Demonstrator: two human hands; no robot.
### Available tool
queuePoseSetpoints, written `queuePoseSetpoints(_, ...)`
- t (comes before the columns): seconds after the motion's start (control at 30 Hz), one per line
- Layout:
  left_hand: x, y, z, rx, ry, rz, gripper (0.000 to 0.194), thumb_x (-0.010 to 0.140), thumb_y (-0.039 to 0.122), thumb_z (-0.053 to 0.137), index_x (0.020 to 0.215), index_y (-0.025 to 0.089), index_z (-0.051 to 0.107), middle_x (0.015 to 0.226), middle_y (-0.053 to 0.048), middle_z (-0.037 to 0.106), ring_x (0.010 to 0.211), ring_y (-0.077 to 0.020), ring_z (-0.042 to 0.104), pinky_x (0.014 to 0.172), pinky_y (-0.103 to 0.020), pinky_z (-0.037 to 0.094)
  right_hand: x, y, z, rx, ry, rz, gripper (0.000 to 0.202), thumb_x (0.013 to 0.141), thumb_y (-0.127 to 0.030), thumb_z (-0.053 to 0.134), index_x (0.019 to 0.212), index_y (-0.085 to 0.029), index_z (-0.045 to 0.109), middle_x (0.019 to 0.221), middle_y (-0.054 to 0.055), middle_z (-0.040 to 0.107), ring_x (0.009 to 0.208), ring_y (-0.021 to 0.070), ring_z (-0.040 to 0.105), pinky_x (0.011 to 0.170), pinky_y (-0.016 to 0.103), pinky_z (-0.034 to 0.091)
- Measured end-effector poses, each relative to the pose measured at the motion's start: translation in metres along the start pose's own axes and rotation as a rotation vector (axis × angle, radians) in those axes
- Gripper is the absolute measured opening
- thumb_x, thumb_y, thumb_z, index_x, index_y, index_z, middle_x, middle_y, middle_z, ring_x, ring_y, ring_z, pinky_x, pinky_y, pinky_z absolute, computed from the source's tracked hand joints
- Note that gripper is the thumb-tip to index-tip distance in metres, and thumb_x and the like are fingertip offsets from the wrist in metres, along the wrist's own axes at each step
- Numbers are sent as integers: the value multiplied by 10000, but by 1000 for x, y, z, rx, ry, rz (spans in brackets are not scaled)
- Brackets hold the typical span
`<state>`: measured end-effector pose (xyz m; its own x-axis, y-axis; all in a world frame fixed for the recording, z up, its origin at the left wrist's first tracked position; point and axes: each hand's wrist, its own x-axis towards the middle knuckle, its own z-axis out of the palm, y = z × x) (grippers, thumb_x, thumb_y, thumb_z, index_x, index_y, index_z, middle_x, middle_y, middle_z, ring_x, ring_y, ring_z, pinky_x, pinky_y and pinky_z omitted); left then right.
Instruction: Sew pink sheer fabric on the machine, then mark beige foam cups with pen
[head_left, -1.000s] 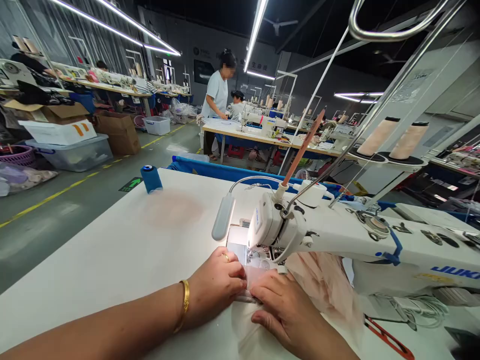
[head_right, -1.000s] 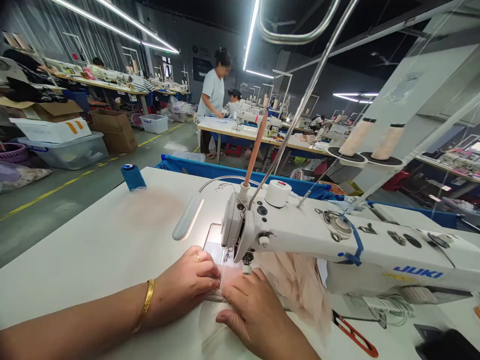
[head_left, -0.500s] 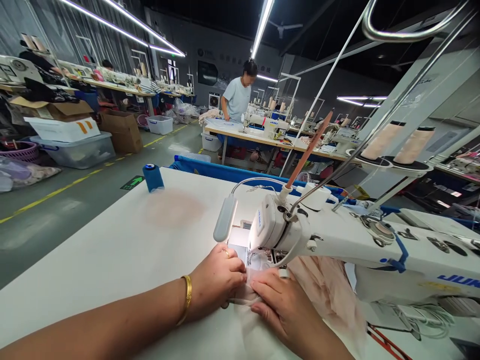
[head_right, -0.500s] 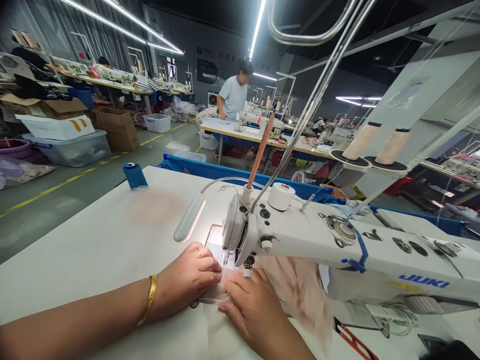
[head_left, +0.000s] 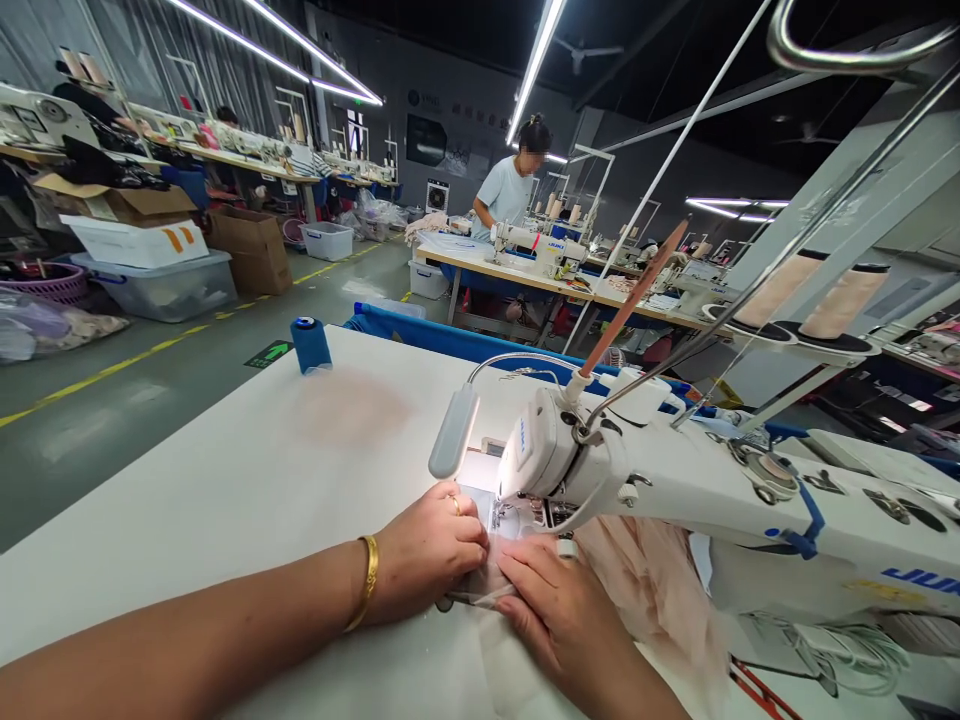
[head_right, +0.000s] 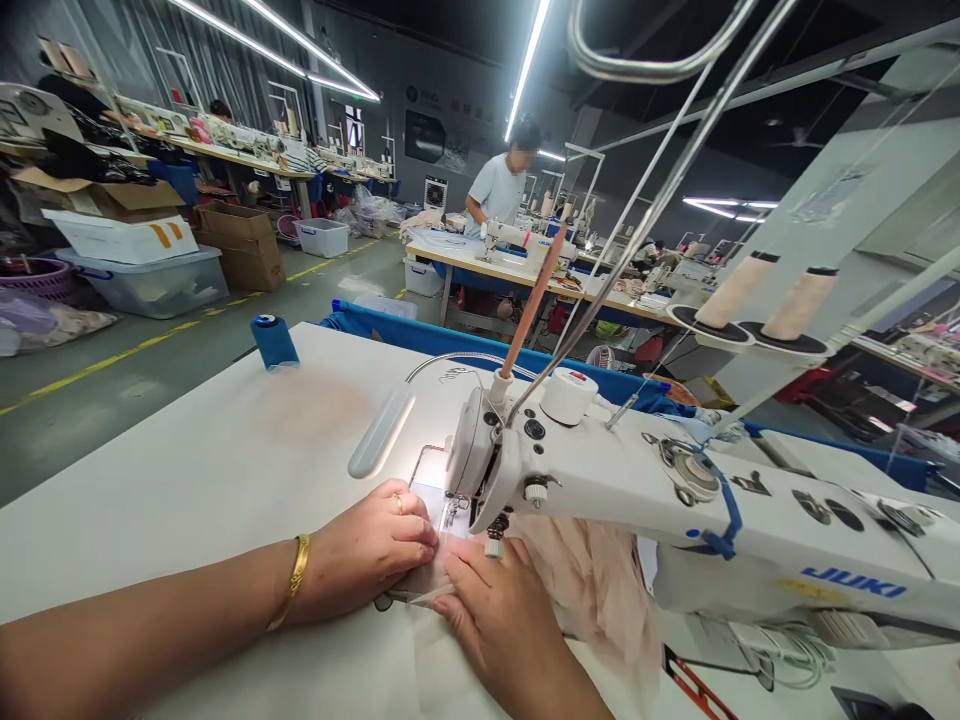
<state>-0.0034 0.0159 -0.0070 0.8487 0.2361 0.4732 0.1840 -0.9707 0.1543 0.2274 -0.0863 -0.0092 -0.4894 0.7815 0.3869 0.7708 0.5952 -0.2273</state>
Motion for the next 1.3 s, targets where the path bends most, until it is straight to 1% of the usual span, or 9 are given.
queuePoseSetpoints(0.2, 0, 0, 0, 6, -12, -6, 190, 949, 107, 600, 815, 220, 674, 859, -38, 743, 891, -207, 621, 907, -394, 446, 1, 1, 1, 11, -9, 8, 224, 1062, -237, 549, 1270, -207, 626, 1163, 84, 763, 1016, 299, 674, 791, 381, 561)
queuePoseSetpoints(0.3, 1, -1, 0, 15, -13, -10, 212, 954, 92, 574, 814, 220, 669, 870, -39, 749, 869, -204, 619, 885, -391, 446, 3, 1, 2, 14, -9, 12, 242, 1058, -215, 549, 1288, -195, 623, 1187, 95, 759, 1019, 292, 673, 756, 363, 559)
queuePoseSetpoints(0.47, 3, -5, 0, 30, 25, 6, 208, 966, 83, 565, 829, 207, 662, 894, -23, 775, 849, -202, 624, 845, -396, 430, 5, 2, 3, 5, 19, 38, 216, 1055, -218, 544, 1239, -191, 655, 1124, 97, 769, 984, 287, 693, 709, 360, 563)
queuePoseSetpoints(0.6, 4, -9, 1, 48, 32, 7, 191, 965, 87, 583, 861, 214, 681, 912, -22, 776, 855, -204, 633, 855, -392, 433, 5, 3, 4, -24, 19, 54, 220, 1046, -207, 539, 1220, -191, 672, 1165, 100, 775, 972, 290, 718, 707, 374, 580)
queuePoseSetpoints(0.73, 5, -13, 3, 70, 28, -3, 185, 956, 93, 604, 845, 216, 684, 898, -26, 758, 849, -202, 628, 854, -376, 441, 5, 6, 5, -75, 0, 63, 240, 1049, -234, 540, 1240, -184, 677, 1227, 118, 770, 1003, 308, 735, 768, 411, 615)
queuePoseSetpoints(0.9, 7, -17, 2, 98, 24, -11, 206, 967, 119, 592, 811, 213, 688, 840, -26, 737, 819, -205, 611, 845, -369, 449, 3, 10, 10, -146, -29, 66, 291, 1048, -265, 550, 1299, -170, 662, 1282, 131, 761, 1099, 361, 721, 831, 472, 643)
queuePoseSetpoints(1.13, 9, -19, 2, 102, 36, -24, 240, 982, 118, 551, 834, 209, 717, 834, -16, 744, 839, -206, 614, 892, -370, 449, 1, 14, 16, -147, -12, 76, 331, 1046, -261, 552, 1351, -179, 650, 1357, 135, 732, 1185, 369, 703, 885, 507, 652)
queuePoseSetpoints(1.3, 8, -20, 4, 95, 50, -38, 247, 968, 116, 558, 821, 219, 727, 846, -27, 743, 841, -205, 621, 892, -372, 465, 2, 15, 16, -154, -32, 83, 353, 1070, -287, 506, 1371, -169, 649, 1393, 132, 714, 1240, 386, 681, 938, 551, 643)
